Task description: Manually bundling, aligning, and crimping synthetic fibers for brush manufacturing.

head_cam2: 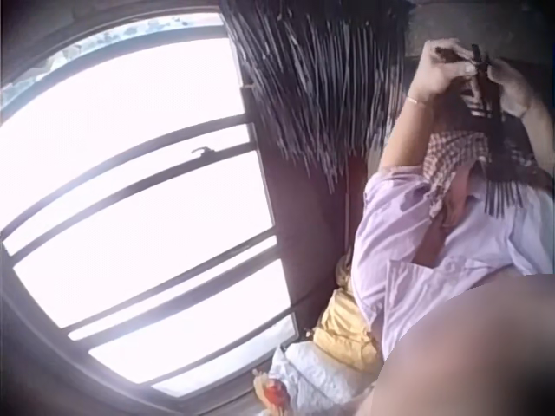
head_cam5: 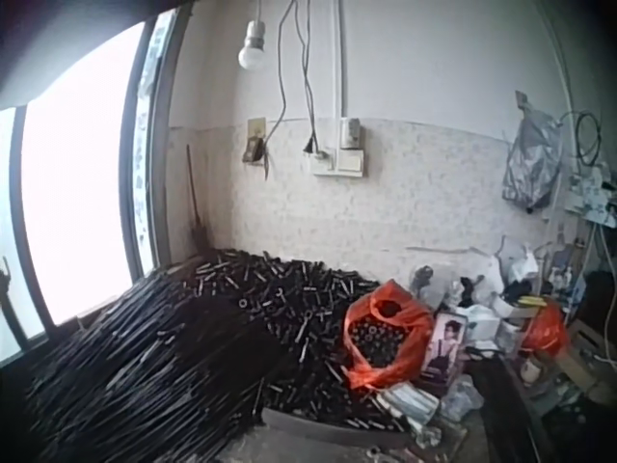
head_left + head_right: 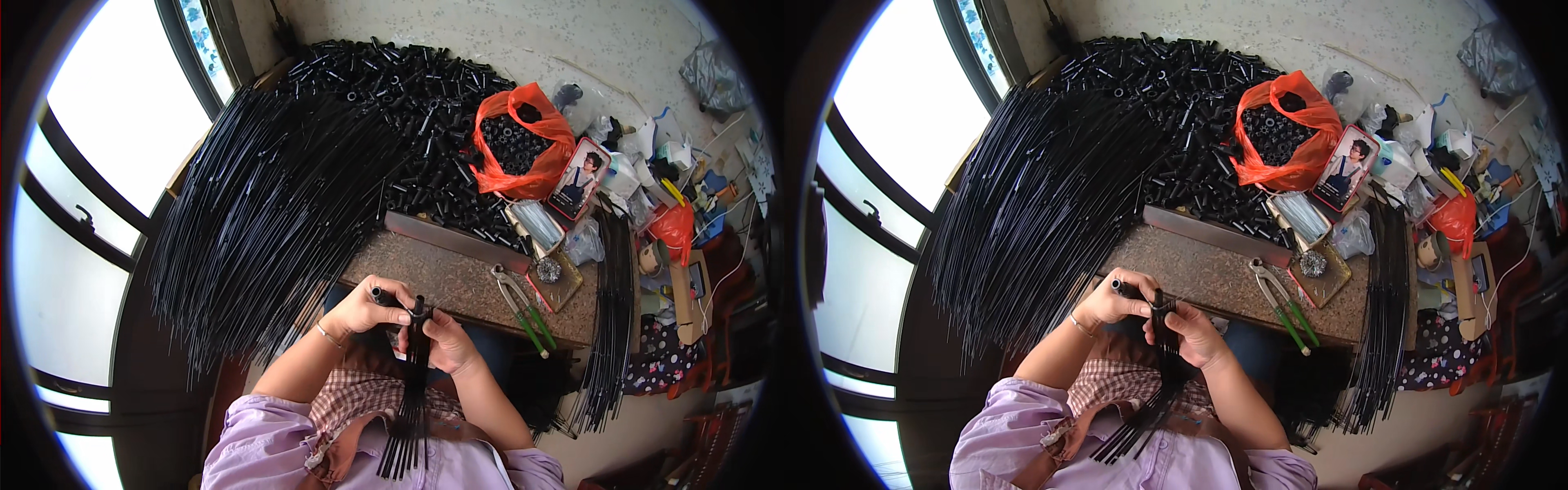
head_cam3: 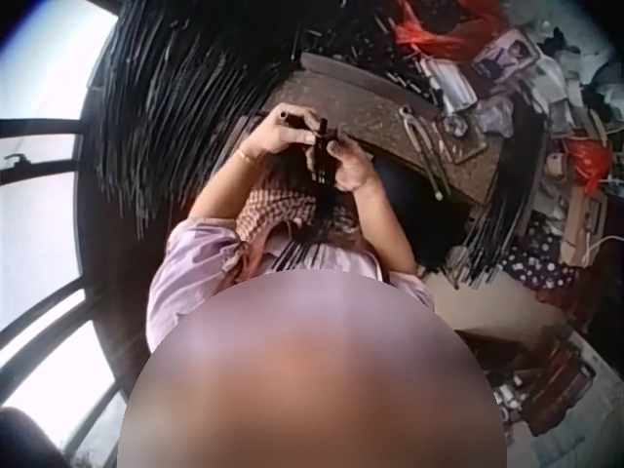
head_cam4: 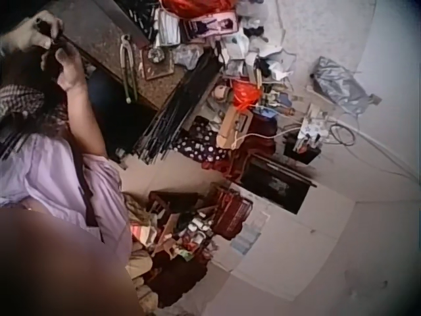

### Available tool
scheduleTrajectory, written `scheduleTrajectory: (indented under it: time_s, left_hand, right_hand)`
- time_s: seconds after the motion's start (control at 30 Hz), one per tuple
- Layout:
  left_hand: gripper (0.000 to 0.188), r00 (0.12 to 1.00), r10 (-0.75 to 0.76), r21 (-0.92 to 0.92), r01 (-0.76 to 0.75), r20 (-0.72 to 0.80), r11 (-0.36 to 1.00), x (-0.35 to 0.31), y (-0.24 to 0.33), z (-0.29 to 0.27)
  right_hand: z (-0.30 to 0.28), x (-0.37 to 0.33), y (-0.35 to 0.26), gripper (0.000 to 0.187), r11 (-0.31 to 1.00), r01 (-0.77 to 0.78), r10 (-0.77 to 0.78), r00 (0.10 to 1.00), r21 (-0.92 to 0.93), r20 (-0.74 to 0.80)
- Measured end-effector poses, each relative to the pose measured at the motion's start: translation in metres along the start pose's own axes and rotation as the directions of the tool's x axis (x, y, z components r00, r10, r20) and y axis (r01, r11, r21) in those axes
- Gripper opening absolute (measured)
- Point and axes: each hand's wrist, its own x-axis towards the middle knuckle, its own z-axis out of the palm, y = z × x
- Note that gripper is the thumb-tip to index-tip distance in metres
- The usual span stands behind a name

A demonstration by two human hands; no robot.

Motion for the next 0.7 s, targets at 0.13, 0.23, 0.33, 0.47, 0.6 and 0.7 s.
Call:
scheduleTrajectory:
  time_s: [0.13,0.23,0.33,0.47,0.6,0.7]
  left_hand:
    - [0.014,0.951,0.097,-0.085,-0.075,0.294,0.994,0.009,-0.005,-0.007]
    - [0.014,0.957,-0.021,0.056,0.005,0.288,0.998,0.002,0.01,-0.001]
    - [0.03,0.988,0.073,0.418,-0.124,0.138,0.9,0.005,0.02,0.003]
    - [0.048,0.984,0.155,0.337,-0.177,0.092,0.925,0.009,0.041,0.038]
    - [0.062,0.976,-0.093,0.25,0.041,0.198,0.967,0.006,0.03,0.047]
    - [0.05,0.99,0.037,0.102,-0.051,0.14,0.993,-0.002,0.02,0.036]
  right_hand:
    - [0.013,-0.009,-0.001,0.026,0.992,0.044,-0.044,0.999,-0.117,0.001]
    - [0.024,-0.016,0.008,0.024,0.97,0.145,-0.165,0.983,-0.197,-0.086]
    - [0.038,-0.024,0.018,0.019,0.94,0.257,-0.311,0.915,-0.223,-0.255]
    - [0.05,-0.027,0.026,0.017,0.882,0.327,-0.439,0.831,-0.339,-0.342]
    - [0.051,-0.03,0.032,0.015,0.874,0.353,-0.463,0.814,-0.334,-0.351]
    - [0.046,-0.032,0.037,0.013,0.873,0.358,-0.464,0.818,-0.33,-0.341]
